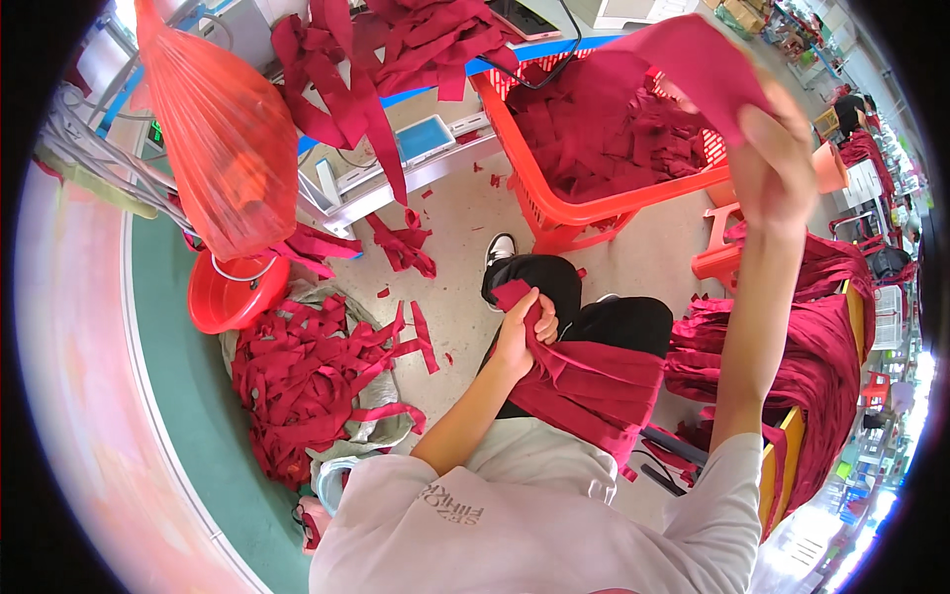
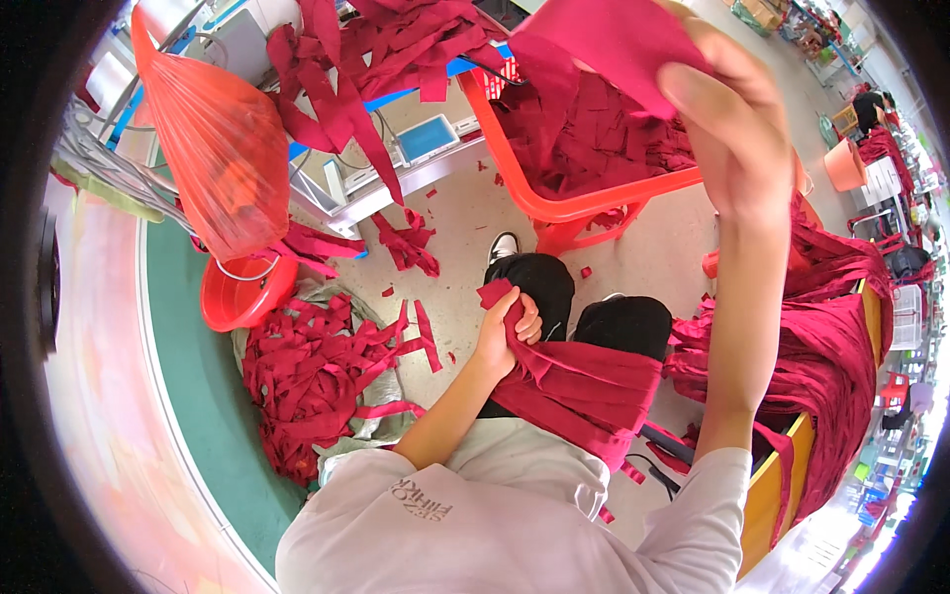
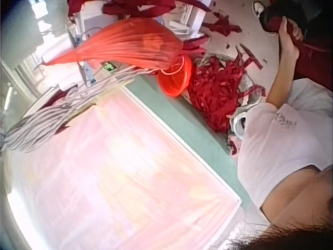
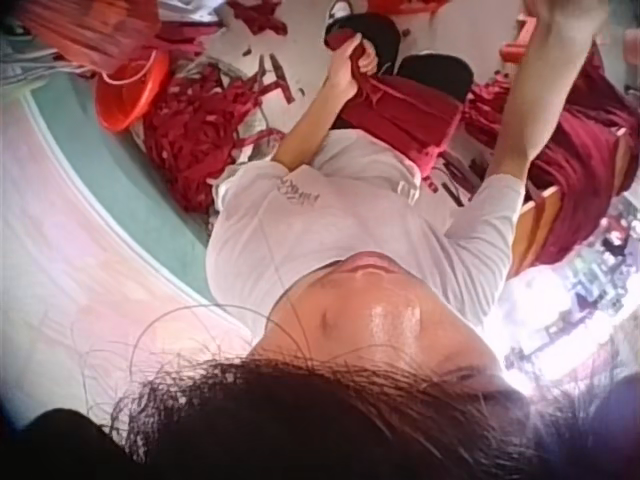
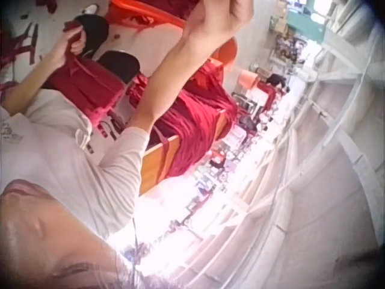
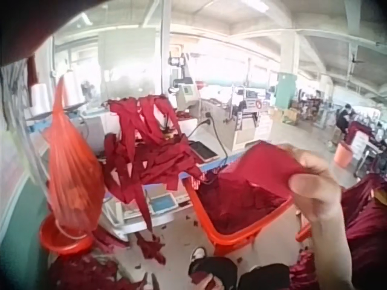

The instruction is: Sorting and organizing maroon fabric strips in a textile workshop.

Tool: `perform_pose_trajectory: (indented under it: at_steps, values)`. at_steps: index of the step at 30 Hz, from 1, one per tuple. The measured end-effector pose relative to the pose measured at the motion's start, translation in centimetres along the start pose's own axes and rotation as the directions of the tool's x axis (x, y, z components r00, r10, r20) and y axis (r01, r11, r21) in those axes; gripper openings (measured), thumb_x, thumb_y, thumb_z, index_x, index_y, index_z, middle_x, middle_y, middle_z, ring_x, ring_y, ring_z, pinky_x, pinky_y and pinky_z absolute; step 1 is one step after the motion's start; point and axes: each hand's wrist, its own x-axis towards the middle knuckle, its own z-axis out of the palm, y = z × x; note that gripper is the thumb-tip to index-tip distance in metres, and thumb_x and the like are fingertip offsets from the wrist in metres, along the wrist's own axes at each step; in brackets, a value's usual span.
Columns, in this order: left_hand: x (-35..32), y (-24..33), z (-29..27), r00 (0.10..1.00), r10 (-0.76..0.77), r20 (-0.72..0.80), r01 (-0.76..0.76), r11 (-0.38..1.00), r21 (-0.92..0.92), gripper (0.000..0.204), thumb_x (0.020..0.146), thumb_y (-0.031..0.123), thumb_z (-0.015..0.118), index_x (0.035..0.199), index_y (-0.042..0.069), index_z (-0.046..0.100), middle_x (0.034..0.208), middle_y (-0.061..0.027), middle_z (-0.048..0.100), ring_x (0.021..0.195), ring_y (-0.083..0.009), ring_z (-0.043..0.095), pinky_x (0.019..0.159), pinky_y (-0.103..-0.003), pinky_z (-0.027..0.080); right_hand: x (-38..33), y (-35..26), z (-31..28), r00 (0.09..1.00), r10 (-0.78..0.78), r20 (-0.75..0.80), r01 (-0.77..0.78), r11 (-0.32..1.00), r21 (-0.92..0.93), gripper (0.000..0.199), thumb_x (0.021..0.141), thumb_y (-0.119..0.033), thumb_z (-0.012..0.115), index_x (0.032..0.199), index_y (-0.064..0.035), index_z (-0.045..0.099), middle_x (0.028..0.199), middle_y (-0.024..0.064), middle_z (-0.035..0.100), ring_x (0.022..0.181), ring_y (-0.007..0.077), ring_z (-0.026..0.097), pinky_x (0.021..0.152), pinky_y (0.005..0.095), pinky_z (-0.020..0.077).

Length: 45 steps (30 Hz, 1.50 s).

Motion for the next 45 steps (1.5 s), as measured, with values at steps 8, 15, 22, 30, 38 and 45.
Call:
perform_pose_trajectory:
  at_steps: [8, 15, 22, 30, 38, 45]
  values:
    - [-0.6, 0.4, 8.7, 0.780, 0.127, 0.613, -0.026, 0.985, -0.171, 0.083, 0.087, 0.077, 0.035, 0.110, 0.001, 0.058, 0.061, 0.0037, 0.036, 0.054, -0.0090, 0.036, 0.056, -0.025, 0.034, -10.7, -3.6, -2.1, 0.796, -0.095, 0.598, 0.029, 0.992, 0.120, 0.028, 0.070, -0.017, 0.074, 0.059, -0.0083, 0.050, 0.088, 0.0230, 0.070, 0.049, 0.0180, 0.062, 0.044, 0.0287, 0.0470]
    - [1.5, 4.7, 10.4, 0.951, 0.165, 0.263, -0.095, 0.961, -0.259, 0.023, 0.091, 0.028, 0.059, 0.086, 0.007, 0.053, 0.077, -0.0015, 0.049, 0.069, -0.0165, 0.047, 0.064, -0.031, 0.040, -31.8, -1.0, -2.9, 0.248, 0.923, -0.294, -0.968, 0.227, -0.106, 0.030, 0.085, -0.018, 0.069, 0.063, -0.0069, 0.051, 0.060, 0.0003, 0.059, 0.047, 0.0042, 0.043, 0.043, 0.0247, 0.0309]
    - [0.6, 4.6, 7.3, 0.940, 0.137, 0.311, -0.095, 0.985, -0.145, 0.024, 0.089, 0.026, 0.058, 0.075, 0.009, 0.047, 0.068, 0.0003, 0.039, 0.063, -0.0143, 0.037, 0.062, -0.030, 0.033, -52.8, 4.2, -7.5, -0.313, 0.625, -0.715, -0.860, -0.506, -0.066, 0.022, 0.082, -0.020, 0.060, 0.081, -0.0009, 0.071, 0.068, 0.0129, 0.069, 0.056, 0.0227, 0.068, 0.056, 0.0329, 0.0526]
    - [-2.0, 2.9, 8.1, 0.989, 0.143, -0.021, -0.141, 0.987, 0.071, 0.026, 0.092, 0.029, 0.053, 0.085, 0.005, 0.053, 0.073, -0.0034, 0.050, 0.069, -0.0181, 0.049, 0.066, -0.032, 0.041, -48.1, 8.3, -3.7, 0.345, 0.470, -0.812, -0.934, 0.083, -0.349, 0.025, 0.088, -0.017, 0.061, 0.106, -0.0003, 0.064, 0.097, 0.0184, 0.068, 0.094, 0.0336, 0.066, 0.085, 0.0402, 0.0516]
    - [-2.6, 0.7, 7.6, 0.943, 0.249, -0.219, -0.217, 0.963, 0.162, 0.023, 0.080, 0.026, 0.058, 0.096, 0.010, 0.053, 0.087, -0.0051, 0.054, 0.080, -0.0200, 0.055, 0.077, -0.035, 0.047, -26.0, 6.8, 9.1, 0.773, 0.521, -0.363, -0.627, 0.712, -0.315, 0.034, 0.084, -0.025, 0.072, 0.109, -0.0039, 0.063, 0.101, 0.0148, 0.065, 0.094, 0.0310, 0.062, 0.082, 0.0393, 0.0498]
    - [-1.5, 0.6, 8.1, 0.981, 0.176, -0.084, -0.163, 0.976, 0.143, 0.029, 0.092, 0.025, 0.055, 0.076, 0.013, 0.033, 0.070, 0.0002, 0.032, 0.061, -0.0124, 0.031, 0.061, -0.029, 0.031, -28.4, 8.3, 9.3, 0.803, 0.466, -0.373, -0.590, 0.708, -0.387, 0.023, 0.089, -0.020, 0.066, 0.089, 0.0002, 0.054, 0.074, 0.0198, 0.058, 0.070, 0.0368, 0.058, 0.062, 0.0435, 0.0423]
